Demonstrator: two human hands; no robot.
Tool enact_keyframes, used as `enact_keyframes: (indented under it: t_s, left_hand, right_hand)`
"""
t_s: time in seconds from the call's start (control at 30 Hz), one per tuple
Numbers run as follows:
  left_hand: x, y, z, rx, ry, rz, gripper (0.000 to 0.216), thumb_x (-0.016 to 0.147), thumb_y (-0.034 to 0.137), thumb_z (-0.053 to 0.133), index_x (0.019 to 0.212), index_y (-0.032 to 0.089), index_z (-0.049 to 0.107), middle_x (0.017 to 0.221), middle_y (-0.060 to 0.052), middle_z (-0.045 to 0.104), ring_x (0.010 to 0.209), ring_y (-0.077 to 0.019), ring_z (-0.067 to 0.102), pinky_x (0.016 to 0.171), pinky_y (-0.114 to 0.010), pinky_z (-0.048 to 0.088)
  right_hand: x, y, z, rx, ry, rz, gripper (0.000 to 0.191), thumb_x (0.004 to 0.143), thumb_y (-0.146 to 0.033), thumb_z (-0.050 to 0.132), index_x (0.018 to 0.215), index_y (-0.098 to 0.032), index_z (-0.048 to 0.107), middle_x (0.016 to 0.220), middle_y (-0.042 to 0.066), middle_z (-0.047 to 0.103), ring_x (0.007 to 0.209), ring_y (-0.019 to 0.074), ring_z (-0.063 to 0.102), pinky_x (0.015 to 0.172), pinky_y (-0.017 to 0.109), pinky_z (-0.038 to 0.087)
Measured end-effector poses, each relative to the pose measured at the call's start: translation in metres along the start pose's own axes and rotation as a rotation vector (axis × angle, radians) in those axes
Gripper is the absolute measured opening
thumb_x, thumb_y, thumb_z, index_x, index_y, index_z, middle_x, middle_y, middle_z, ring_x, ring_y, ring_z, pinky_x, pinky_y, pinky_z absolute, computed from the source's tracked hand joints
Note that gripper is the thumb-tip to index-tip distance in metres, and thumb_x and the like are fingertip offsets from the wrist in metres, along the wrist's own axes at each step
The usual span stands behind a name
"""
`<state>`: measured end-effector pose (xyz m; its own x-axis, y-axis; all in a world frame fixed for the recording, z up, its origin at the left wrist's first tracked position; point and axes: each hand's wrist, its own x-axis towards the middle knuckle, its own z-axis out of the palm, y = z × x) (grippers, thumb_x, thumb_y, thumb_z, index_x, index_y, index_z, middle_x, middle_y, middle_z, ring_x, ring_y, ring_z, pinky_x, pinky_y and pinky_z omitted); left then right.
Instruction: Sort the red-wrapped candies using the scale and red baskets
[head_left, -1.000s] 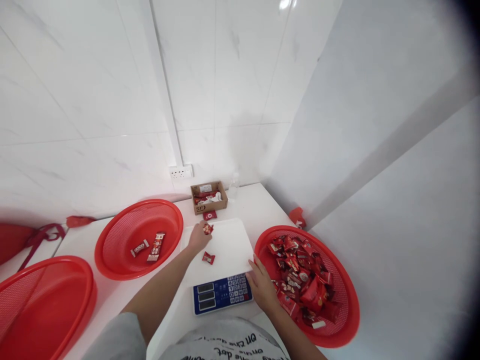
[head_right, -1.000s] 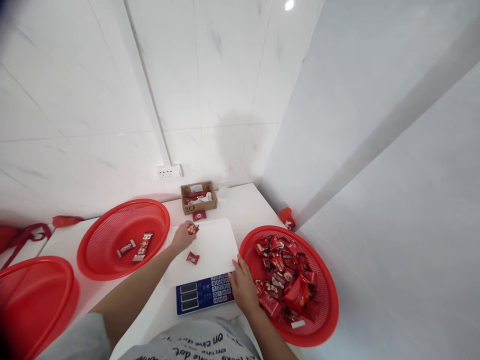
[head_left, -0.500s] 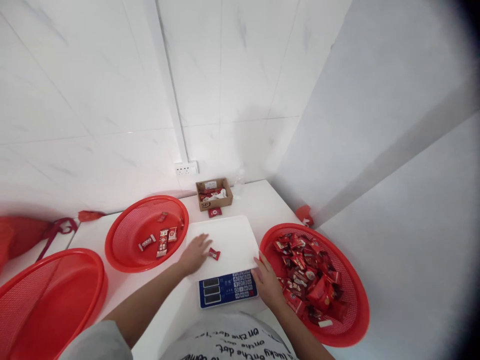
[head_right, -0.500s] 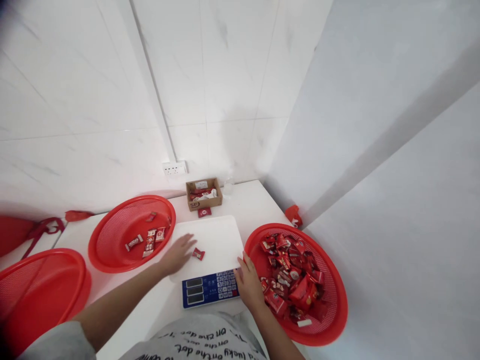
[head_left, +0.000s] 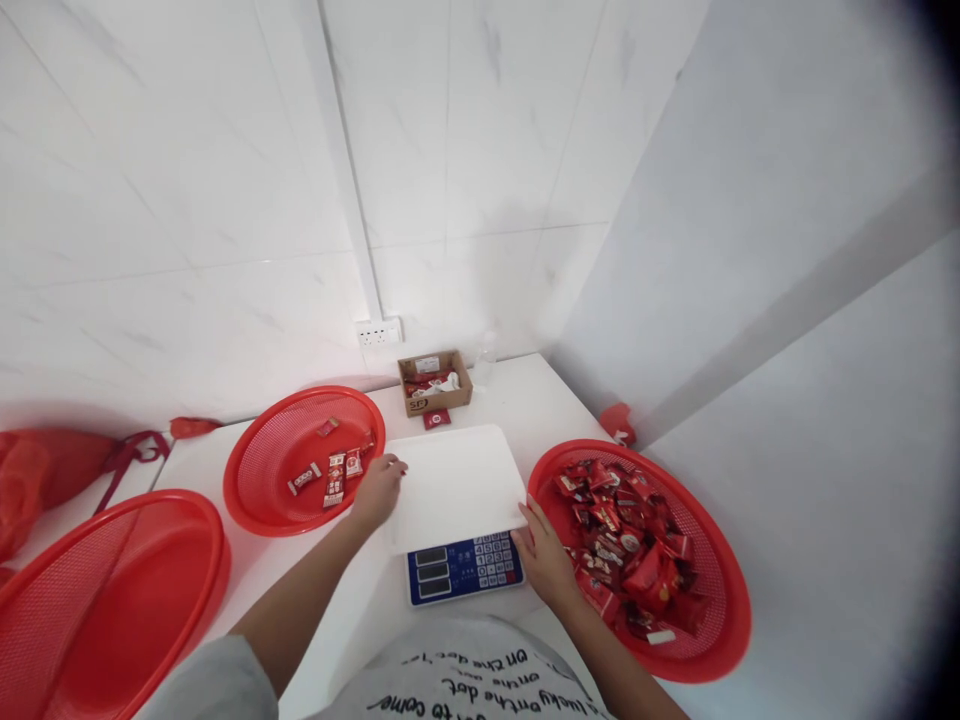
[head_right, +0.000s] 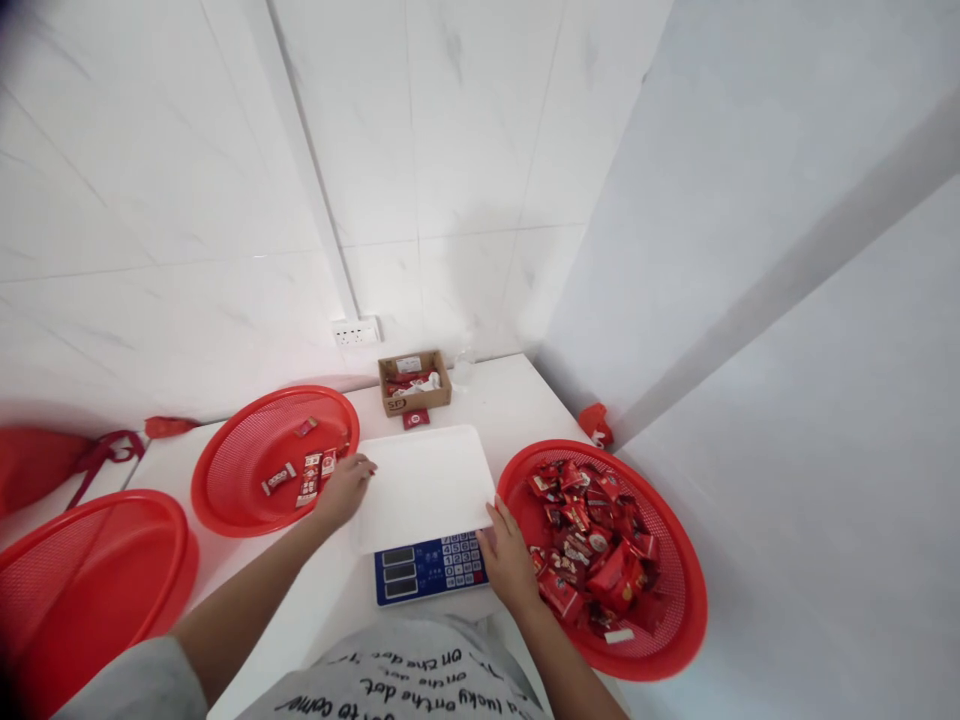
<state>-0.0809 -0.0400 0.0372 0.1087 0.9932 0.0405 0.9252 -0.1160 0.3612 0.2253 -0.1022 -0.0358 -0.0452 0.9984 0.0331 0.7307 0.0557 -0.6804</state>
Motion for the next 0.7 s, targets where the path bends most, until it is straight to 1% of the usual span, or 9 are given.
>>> enact_keyframes:
  t_s: [0.07,0.13,0.2,0.27,0.4,0.47,0.5,0.6,0.7]
  left_hand:
    - [0.003,-0.021,-0.016,0.031,0.115,-0.114,0.032,0.079,0.011,0.039,0.103,0.02,0.058,0.113,-0.008,0.056,0.109,-0.0221,0.047,0.097,-0.035,0.037]
    - [0.003,-0.038,-0.026,0.057,0.215,-0.214,0.035,0.079,0.017,0.043,0.113,0.014,0.05,0.121,-0.013,0.05,0.117,-0.0289,0.041,0.1,-0.043,0.033]
    - [-0.002,-0.048,-0.03,0.058,0.26,-0.255,0.039,0.078,0.021,0.046,0.116,0.01,0.046,0.121,-0.016,0.05,0.117,-0.0316,0.04,0.1,-0.046,0.032]
    - [-0.009,-0.049,-0.025,0.045,0.277,-0.241,0.039,0.078,0.024,0.047,0.114,0.011,0.047,0.12,-0.016,0.05,0.119,-0.0316,0.039,0.101,-0.047,0.031]
    - [-0.025,-0.032,-0.001,-0.008,0.27,-0.127,0.037,0.08,0.028,0.042,0.114,0.014,0.047,0.123,-0.015,0.05,0.126,-0.0298,0.033,0.105,-0.048,0.027]
    - [-0.031,-0.017,0.013,-0.045,0.263,-0.064,0.038,0.081,0.032,0.041,0.114,0.014,0.048,0.125,-0.016,0.048,0.129,-0.0316,0.028,0.104,-0.05,0.028]
    - [-0.033,-0.009,0.019,-0.064,0.257,-0.033,0.039,0.081,0.034,0.04,0.113,0.013,0.049,0.126,-0.017,0.047,0.13,-0.0325,0.026,0.103,-0.051,0.028]
    - [-0.036,0.013,0.031,-0.102,0.218,0.046,0.039,0.082,0.034,0.04,0.113,0.013,0.051,0.128,-0.017,0.046,0.131,-0.0328,0.025,0.103,-0.051,0.03]
    - [-0.034,0.028,0.035,-0.119,0.19,0.092,0.037,0.082,0.033,0.041,0.113,0.016,0.051,0.128,-0.015,0.047,0.131,-0.032,0.025,0.103,-0.052,0.03]
  right_hand:
    - [0.003,0.004,-0.001,0.029,0.048,0.069,0.053,0.084,-0.038,0.037,0.128,-0.009,0.042,0.139,0.013,0.037,0.129,0.0214,0.033,0.107,0.037,0.029]
    - [0.006,0.012,-0.005,0.0,0.072,0.196,0.057,0.085,-0.038,0.034,0.13,-0.005,0.037,0.137,0.017,0.038,0.128,0.0222,0.034,0.106,0.037,0.028]
    - [0.008,0.022,-0.012,-0.072,0.044,0.306,0.057,0.086,-0.037,0.031,0.132,-0.002,0.034,0.136,0.019,0.038,0.128,0.0229,0.034,0.105,0.037,0.028]
    - [0.008,0.034,-0.02,-0.125,0.02,0.362,0.057,0.086,-0.035,0.033,0.132,-0.002,0.034,0.137,0.019,0.037,0.129,0.0238,0.031,0.106,0.037,0.026]
    - [0.004,0.053,-0.026,-0.233,-0.092,0.44,0.067,0.078,-0.043,0.05,0.133,-0.008,0.036,0.141,0.02,0.03,0.132,0.0337,0.021,0.104,0.05,0.019]
    - [0.004,0.058,-0.025,-0.267,-0.168,0.443,0.062,0.075,-0.042,0.056,0.13,-0.016,0.043,0.141,0.017,0.033,0.131,0.0366,0.021,0.102,0.056,0.016]
    - [0.004,0.058,-0.024,-0.279,-0.2,0.431,0.056,0.075,-0.04,0.056,0.127,-0.019,0.047,0.14,0.016,0.035,0.13,0.0358,0.023,0.101,0.057,0.014]
    - [0.003,0.057,-0.024,-0.307,-0.254,0.363,0.043,0.078,-0.033,0.052,0.12,-0.022,0.053,0.138,0.014,0.039,0.127,0.0307,0.033,0.103,0.05,0.015]
    - [0.0,0.054,-0.028,-0.313,-0.265,0.292,0.038,0.08,-0.028,0.049,0.116,-0.018,0.056,0.132,0.014,0.045,0.119,0.0266,0.042,0.1,0.038,0.027]
